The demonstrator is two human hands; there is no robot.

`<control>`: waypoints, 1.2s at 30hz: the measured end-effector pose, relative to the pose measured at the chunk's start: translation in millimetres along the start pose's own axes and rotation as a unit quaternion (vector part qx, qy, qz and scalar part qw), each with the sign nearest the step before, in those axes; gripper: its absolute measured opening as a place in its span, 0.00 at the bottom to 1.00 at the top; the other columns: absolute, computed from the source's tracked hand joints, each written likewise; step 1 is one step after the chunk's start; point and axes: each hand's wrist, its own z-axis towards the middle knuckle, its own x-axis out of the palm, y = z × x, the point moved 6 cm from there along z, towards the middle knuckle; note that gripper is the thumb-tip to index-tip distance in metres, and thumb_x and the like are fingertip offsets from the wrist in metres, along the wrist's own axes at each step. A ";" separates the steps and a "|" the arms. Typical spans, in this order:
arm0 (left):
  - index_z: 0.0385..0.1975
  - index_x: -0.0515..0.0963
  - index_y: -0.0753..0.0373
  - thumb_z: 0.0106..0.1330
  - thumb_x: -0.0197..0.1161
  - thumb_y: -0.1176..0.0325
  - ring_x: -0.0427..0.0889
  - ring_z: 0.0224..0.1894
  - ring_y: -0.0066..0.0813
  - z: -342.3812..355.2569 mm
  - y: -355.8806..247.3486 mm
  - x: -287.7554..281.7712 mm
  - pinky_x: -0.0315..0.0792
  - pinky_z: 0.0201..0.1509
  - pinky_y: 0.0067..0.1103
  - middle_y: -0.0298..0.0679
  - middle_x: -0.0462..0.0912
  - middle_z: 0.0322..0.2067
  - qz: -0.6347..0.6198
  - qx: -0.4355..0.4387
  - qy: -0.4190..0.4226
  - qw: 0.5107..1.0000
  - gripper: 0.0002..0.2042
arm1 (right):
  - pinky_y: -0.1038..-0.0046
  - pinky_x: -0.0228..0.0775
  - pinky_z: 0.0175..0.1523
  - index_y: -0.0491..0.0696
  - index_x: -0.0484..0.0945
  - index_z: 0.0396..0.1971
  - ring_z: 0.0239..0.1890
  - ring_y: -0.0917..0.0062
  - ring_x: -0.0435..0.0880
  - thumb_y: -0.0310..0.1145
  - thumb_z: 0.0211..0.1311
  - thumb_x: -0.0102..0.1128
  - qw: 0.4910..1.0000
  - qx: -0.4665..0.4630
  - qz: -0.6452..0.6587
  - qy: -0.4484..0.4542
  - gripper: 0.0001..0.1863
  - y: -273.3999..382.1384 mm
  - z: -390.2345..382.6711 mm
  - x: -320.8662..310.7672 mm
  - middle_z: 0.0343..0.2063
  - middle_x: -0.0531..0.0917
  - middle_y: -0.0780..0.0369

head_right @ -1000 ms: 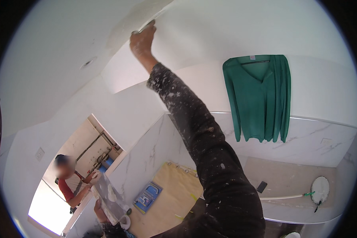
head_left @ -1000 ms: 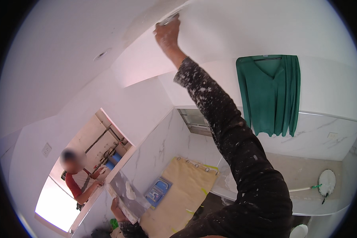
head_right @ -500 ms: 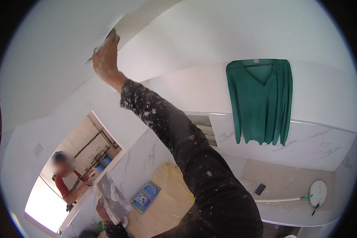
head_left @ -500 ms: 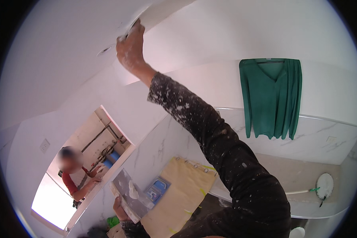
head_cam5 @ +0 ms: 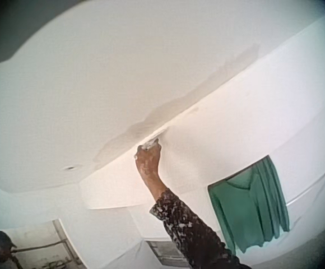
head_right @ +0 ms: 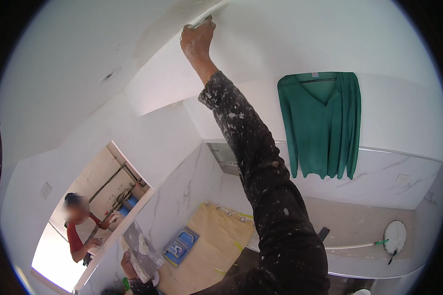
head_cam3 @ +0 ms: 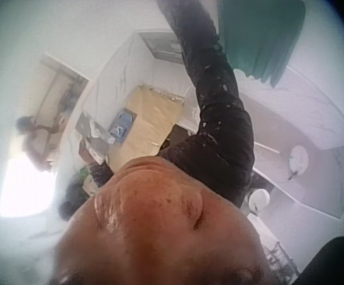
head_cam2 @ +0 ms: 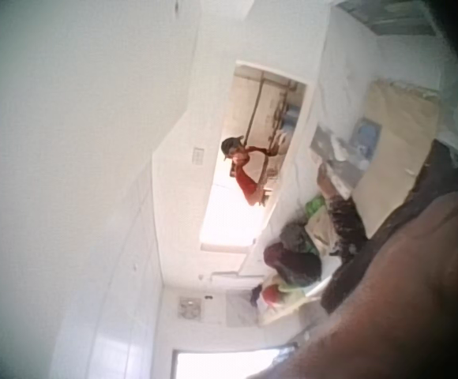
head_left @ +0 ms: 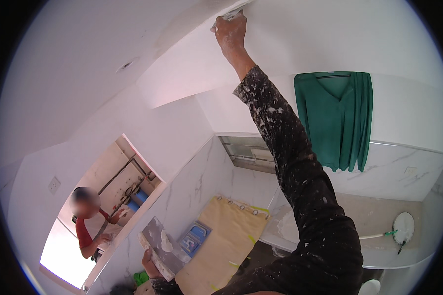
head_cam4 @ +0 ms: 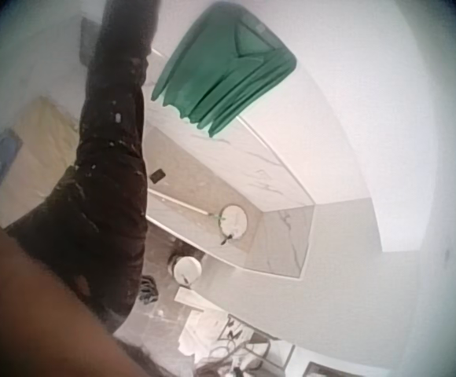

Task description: The person applies white plaster to the ceiling using a trowel and hawk. They repeatedly scoop plaster from the hawk and smooth it onto the ceiling surface in a bathroom setting.

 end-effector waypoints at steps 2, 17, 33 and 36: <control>0.62 0.64 0.68 0.66 0.50 0.62 0.78 0.52 0.47 0.6 -0.1 -0.1 0.73 0.58 0.38 0.51 0.76 0.53 -0.005 0.000 0.001 1.000 0.26 | 0.73 0.78 0.29 0.37 0.69 0.38 0.24 0.72 0.79 0.18 0.55 0.55 0.998 -0.057 -0.005 0.023 0.11 9.3 3.4 14.1 0.30 0.80 0.58; 0.64 0.61 0.68 0.64 0.49 0.63 0.77 0.54 0.49 6.9 -1.5 -3.6 0.72 0.60 0.40 0.53 0.74 0.56 0.011 0.014 0.009 1.000 0.28 | 0.75 0.77 0.34 0.42 0.61 0.55 0.43 0.76 0.76 0.16 0.61 0.51 0.972 0.192 0.061 0.120 0.22 -4.5 -168.6 104.1 0.46 0.72 0.57; 0.63 0.63 0.68 0.67 0.48 0.62 0.77 0.54 0.49 4.9 5.3 -50.9 0.71 0.60 0.41 0.52 0.75 0.55 0.002 0.024 -0.077 0.997 0.26 | 0.73 0.75 0.33 0.39 0.56 0.55 0.34 0.73 0.78 0.12 0.53 0.54 0.973 0.195 0.123 0.020 0.29 -140.0 -71.2 75.9 0.44 0.69 0.54; 0.62 0.64 0.68 0.66 0.49 0.62 0.77 0.54 0.49 5.3 9.1 -50.9 0.71 0.60 0.42 0.51 0.75 0.55 0.004 0.016 -0.061 0.998 0.25 | 0.70 0.74 0.45 0.40 0.55 0.57 0.41 0.73 0.76 0.16 0.56 0.54 0.984 0.179 0.004 0.009 0.28 -149.0 -65.3 84.0 0.45 0.69 0.56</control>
